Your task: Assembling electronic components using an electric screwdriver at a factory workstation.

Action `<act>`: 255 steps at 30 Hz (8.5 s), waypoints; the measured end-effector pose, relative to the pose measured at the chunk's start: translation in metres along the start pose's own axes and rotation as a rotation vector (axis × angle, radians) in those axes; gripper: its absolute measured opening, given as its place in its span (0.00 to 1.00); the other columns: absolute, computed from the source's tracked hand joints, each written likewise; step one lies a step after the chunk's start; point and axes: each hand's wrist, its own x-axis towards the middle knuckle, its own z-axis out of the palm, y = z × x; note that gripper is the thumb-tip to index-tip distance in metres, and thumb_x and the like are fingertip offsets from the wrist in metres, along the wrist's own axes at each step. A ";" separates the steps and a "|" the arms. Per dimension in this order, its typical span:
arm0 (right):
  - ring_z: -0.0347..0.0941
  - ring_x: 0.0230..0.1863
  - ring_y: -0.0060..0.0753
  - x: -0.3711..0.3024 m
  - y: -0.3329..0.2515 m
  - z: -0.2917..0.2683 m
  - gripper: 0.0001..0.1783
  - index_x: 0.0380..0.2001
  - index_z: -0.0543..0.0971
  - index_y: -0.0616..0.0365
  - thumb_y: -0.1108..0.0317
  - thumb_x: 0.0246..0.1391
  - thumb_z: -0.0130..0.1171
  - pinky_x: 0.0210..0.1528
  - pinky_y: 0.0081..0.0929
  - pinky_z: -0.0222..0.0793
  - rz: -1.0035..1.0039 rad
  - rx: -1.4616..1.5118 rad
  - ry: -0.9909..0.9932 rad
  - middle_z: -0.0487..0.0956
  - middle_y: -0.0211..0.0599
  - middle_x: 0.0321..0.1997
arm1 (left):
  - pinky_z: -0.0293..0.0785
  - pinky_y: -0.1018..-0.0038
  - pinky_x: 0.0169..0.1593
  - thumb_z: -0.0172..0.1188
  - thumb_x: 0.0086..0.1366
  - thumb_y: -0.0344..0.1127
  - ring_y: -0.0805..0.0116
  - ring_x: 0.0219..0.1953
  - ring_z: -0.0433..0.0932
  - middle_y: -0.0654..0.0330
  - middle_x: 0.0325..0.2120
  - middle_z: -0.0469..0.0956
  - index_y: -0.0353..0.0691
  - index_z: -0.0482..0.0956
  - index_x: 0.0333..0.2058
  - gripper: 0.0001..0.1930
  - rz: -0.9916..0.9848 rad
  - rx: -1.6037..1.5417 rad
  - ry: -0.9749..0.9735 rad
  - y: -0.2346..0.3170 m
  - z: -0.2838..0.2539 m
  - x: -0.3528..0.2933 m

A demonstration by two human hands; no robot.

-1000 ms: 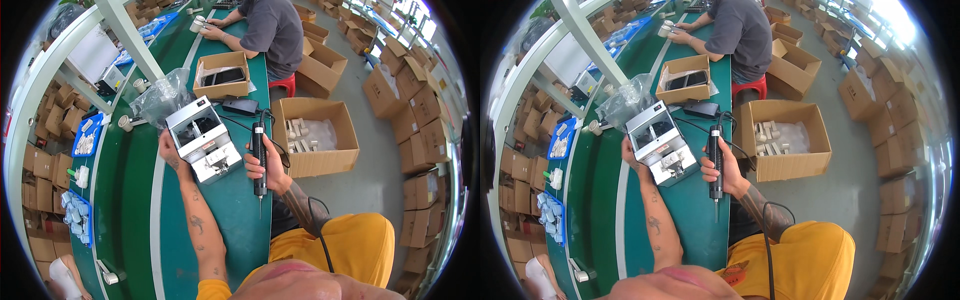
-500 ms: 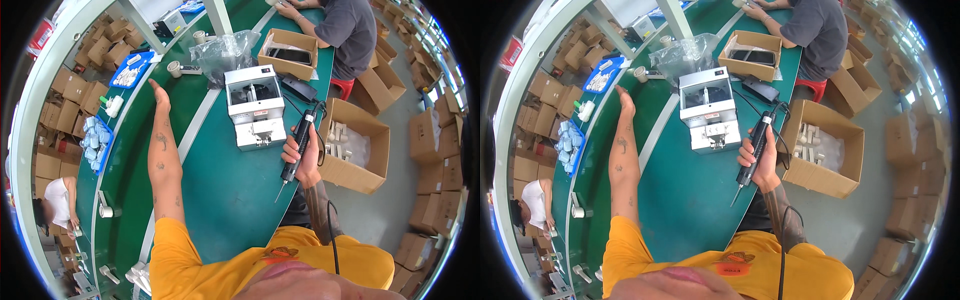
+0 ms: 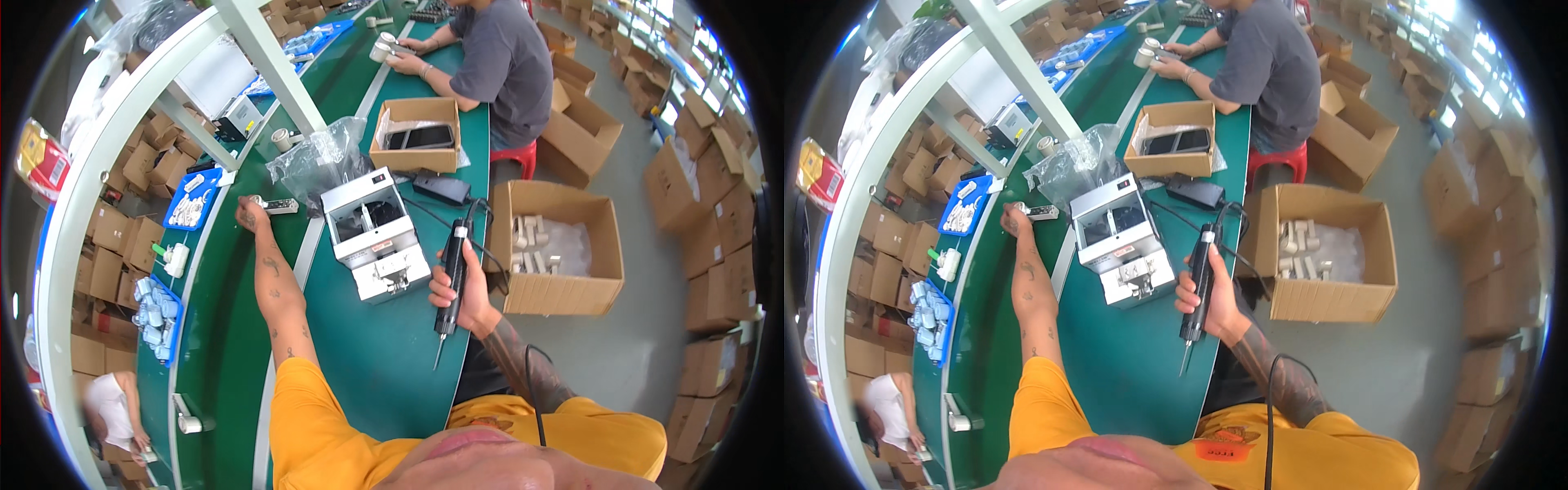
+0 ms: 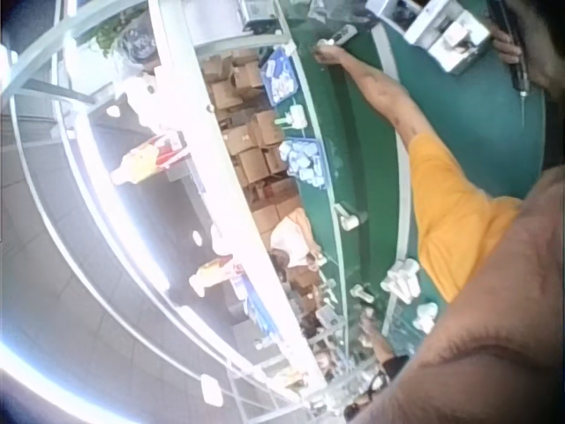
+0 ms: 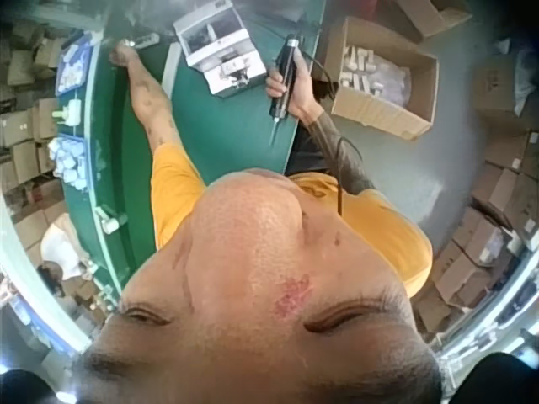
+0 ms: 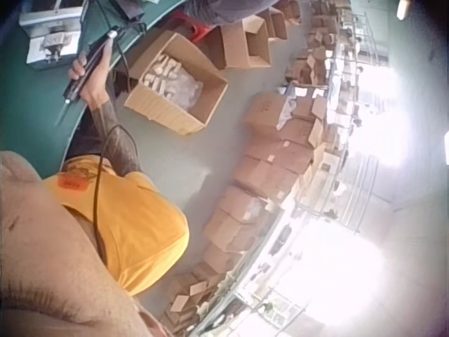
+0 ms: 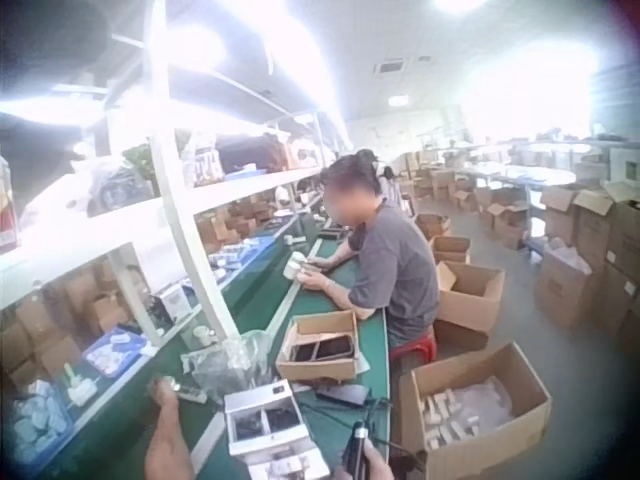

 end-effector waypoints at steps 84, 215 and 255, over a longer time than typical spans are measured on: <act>0.68 0.18 0.19 0.011 0.036 0.113 0.47 0.38 0.73 0.69 0.24 0.60 0.50 0.21 0.18 0.63 -0.768 -1.035 -0.162 0.75 0.33 0.22 | 0.72 0.77 0.35 0.41 0.81 0.46 0.73 0.28 0.79 0.57 0.26 0.83 0.29 0.85 0.29 0.31 -0.007 -0.274 -0.595 0.113 -0.208 -0.362; 0.66 0.14 0.15 0.016 0.061 0.154 0.17 0.44 0.72 0.60 0.55 0.72 0.56 0.17 0.15 0.60 -0.538 -0.987 -0.296 0.75 0.29 0.19 | 0.75 0.77 0.36 0.53 0.77 0.39 0.76 0.31 0.79 0.59 0.29 0.83 0.27 0.83 0.41 0.18 0.001 -0.379 -0.765 0.114 -0.191 -0.378; 0.73 0.25 0.18 0.004 0.070 0.114 0.23 0.47 0.72 0.68 0.56 0.64 0.62 0.27 0.19 0.69 -0.680 -1.017 -0.451 0.80 0.36 0.29 | 0.60 0.71 0.27 0.52 0.77 0.38 0.76 0.23 0.63 0.61 0.19 0.69 0.31 0.74 0.27 0.19 0.099 -0.338 -0.690 0.106 -0.189 -0.380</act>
